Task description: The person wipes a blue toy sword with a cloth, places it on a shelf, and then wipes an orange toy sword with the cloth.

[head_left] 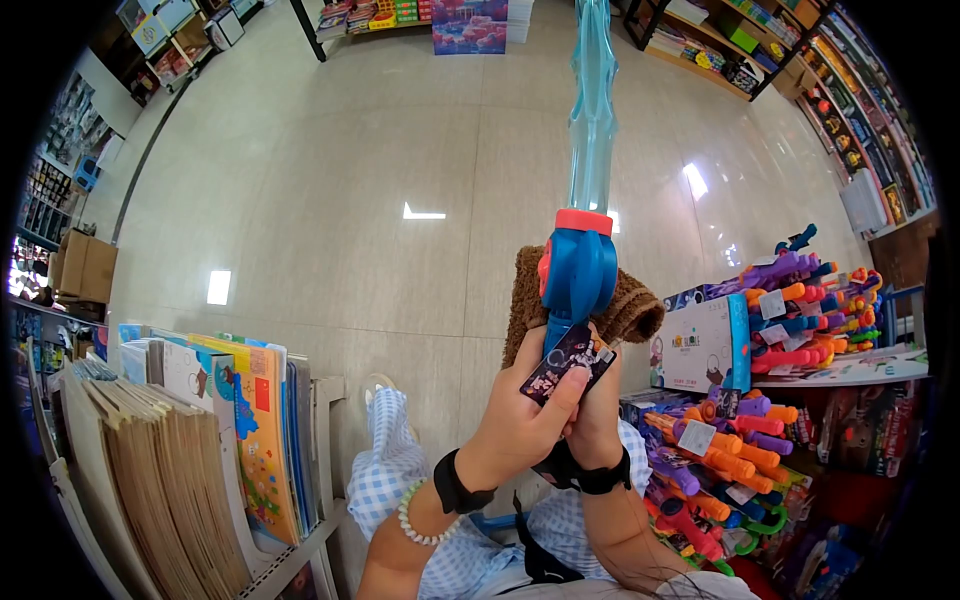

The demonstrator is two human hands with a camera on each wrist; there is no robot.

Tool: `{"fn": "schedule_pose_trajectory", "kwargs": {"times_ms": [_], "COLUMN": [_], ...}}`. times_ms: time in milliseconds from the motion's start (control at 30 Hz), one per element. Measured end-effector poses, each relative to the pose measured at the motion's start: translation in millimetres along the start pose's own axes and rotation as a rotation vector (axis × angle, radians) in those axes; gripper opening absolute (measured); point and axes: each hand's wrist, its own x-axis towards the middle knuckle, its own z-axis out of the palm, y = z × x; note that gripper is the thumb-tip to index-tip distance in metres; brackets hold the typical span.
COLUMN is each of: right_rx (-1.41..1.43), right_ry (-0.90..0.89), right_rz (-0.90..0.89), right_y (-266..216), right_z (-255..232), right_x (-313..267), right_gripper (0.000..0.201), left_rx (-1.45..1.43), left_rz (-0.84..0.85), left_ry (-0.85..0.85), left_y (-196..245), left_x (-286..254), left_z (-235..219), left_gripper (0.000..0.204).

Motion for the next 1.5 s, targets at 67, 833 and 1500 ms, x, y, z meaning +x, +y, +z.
{"fn": "schedule_pose_trajectory", "kwargs": {"times_ms": [67, 833, 1500], "right_rx": [0.008, 0.221, 0.338], "right_ry": [-0.004, -0.006, 0.071], "right_rz": [0.003, -0.018, 0.006], "right_y": [-1, -11, -18], "right_z": [1, 10, 24], "right_x": [-1, -9, -11], "right_gripper": [0.058, 0.035, 0.032], "left_rx": [-0.003, 0.008, 0.018], "left_rz": [0.007, 0.029, 0.069], "left_ry": [-0.003, -0.005, 0.027], "left_y": [0, -2, 0], "left_x": [0, 0, 0], "left_z": [0, 1, 1], "left_gripper": [0.022, 0.024, 0.027]}}
